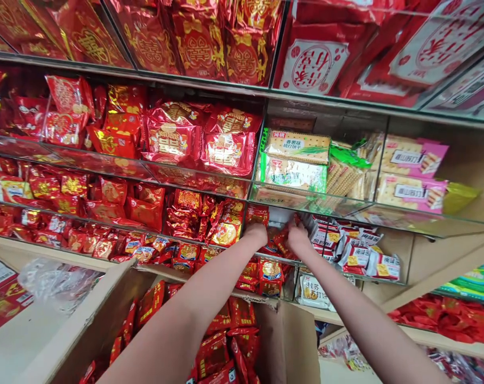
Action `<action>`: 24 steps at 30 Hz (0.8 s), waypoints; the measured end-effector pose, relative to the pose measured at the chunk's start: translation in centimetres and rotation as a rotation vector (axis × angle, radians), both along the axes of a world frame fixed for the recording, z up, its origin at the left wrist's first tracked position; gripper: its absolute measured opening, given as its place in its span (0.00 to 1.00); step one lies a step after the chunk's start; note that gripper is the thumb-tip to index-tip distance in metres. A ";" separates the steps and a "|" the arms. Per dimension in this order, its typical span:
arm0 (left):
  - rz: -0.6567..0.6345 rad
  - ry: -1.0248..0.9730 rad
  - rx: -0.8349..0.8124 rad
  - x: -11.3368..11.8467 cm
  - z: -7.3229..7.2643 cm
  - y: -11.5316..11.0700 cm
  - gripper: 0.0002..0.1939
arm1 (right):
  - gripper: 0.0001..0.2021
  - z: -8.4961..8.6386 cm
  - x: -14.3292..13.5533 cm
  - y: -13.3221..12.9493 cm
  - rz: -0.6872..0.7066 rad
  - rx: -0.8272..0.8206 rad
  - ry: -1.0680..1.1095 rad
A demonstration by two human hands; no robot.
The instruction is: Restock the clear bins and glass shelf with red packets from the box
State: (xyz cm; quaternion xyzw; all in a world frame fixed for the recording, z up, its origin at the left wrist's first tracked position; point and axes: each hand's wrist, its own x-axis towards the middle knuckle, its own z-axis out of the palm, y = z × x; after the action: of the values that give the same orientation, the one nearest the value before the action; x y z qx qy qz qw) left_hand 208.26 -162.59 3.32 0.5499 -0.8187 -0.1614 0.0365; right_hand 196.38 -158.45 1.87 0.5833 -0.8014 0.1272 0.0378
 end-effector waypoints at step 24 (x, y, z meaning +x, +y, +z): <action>0.439 -0.133 -0.482 31.3 -7.5 10.8 0.29 | 0.31 -2.4 5.5 -6.1 0.227 -0.061 -0.192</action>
State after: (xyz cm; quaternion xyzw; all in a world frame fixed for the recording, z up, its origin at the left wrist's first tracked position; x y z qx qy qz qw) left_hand 239.53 -151.79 -4.14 0.6981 -0.6958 0.0852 0.1459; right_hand 201.91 -164.59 -0.54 0.6537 -0.7261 0.2101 -0.0357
